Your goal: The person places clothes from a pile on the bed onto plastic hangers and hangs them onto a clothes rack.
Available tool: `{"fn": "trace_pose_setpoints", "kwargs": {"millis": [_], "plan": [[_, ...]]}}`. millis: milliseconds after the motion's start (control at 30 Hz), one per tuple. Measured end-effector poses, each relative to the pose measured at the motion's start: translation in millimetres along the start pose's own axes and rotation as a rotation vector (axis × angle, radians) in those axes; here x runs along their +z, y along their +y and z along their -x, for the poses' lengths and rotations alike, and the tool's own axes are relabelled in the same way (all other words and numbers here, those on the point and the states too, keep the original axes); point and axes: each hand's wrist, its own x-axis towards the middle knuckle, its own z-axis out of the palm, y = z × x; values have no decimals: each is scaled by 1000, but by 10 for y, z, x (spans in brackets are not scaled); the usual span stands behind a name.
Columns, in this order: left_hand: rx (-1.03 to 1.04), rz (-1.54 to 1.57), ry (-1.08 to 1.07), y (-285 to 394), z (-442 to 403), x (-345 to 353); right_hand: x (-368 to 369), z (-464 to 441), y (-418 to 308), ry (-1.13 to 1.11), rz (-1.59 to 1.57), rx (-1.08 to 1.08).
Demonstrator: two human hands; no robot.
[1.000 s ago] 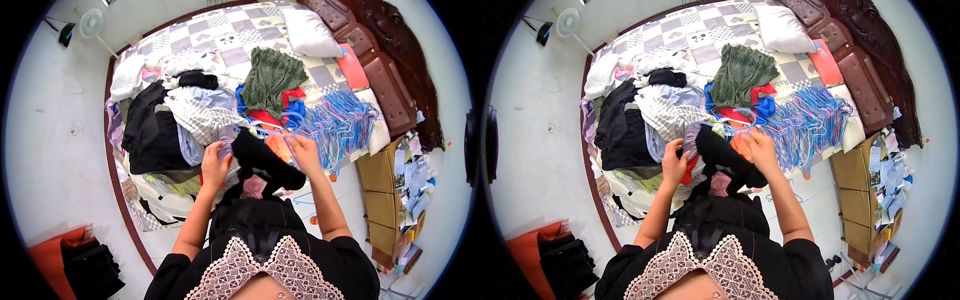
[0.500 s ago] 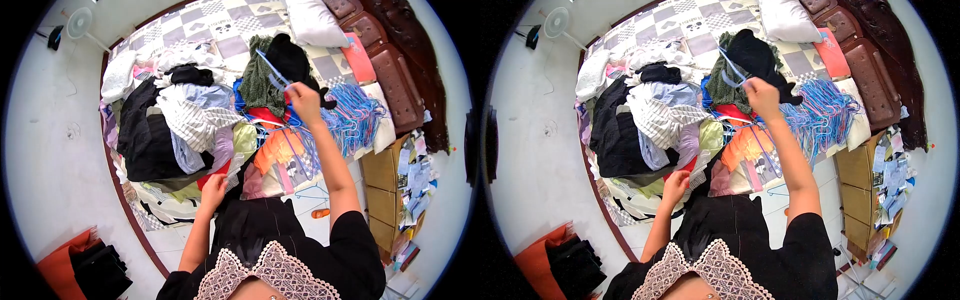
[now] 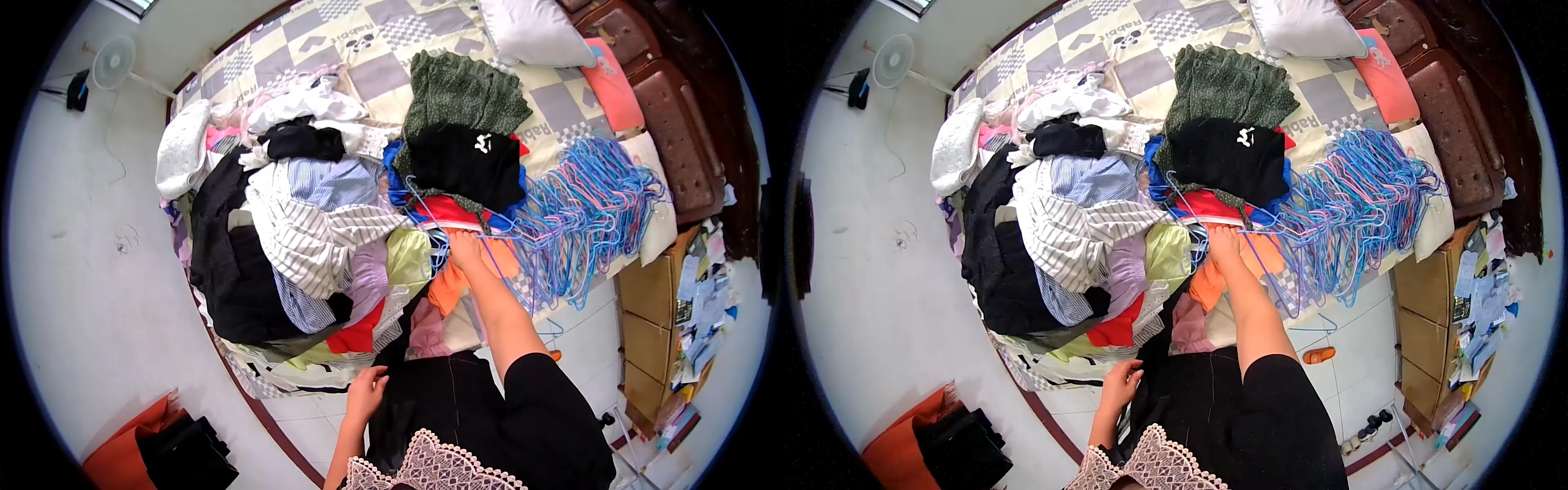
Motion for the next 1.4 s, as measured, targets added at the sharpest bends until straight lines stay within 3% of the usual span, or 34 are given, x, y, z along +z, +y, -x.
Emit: {"fn": "trace_pose_setpoints", "kwargs": {"millis": [100, 167, 200, 400, 533, 633, 767, 833, 900, 1100, 1167, 1400], "plan": [[33, 16, 13, 142, -34, -41, -364, -148, 103, -166, -69, -43], [77, 26, 34, 223, -76, -67, -887, -250, 133, -25, -159, -90], [101, 47, 38, 238, -101, -78, -1140, -308, 146, 159, -210, -138], [291, -27, 78, 468, -11, -260, -3283, -147, -95, 529, -370, -250], [419, -6, 130, 618, 147, -394, -4602, 709, -330, 701, -348, -260], [552, 70, 135, 644, 292, -469, -5391, 1680, -550, 837, -379, -118], [747, 79, 46, 551, 396, -546, -5888, 2804, -527, 1092, -533, -137], [814, 82, -9, 616, 531, -604, -6105, 3607, -938, 1086, -786, -96], [919, 106, -83, 703, 694, -655, -6114, 4249, -1104, 1087, -731, 169], [1202, 142, -295, 1067, 1414, -524, -5498, 5733, -1619, 970, -943, 548], [1234, 377, -418, 1232, 1835, -483, -5208, 6158, -1781, 944, -996, 644], [1654, 514, -398, 1787, 3135, -47, -3972, 7399, -2321, 973, -1307, 886]]}}
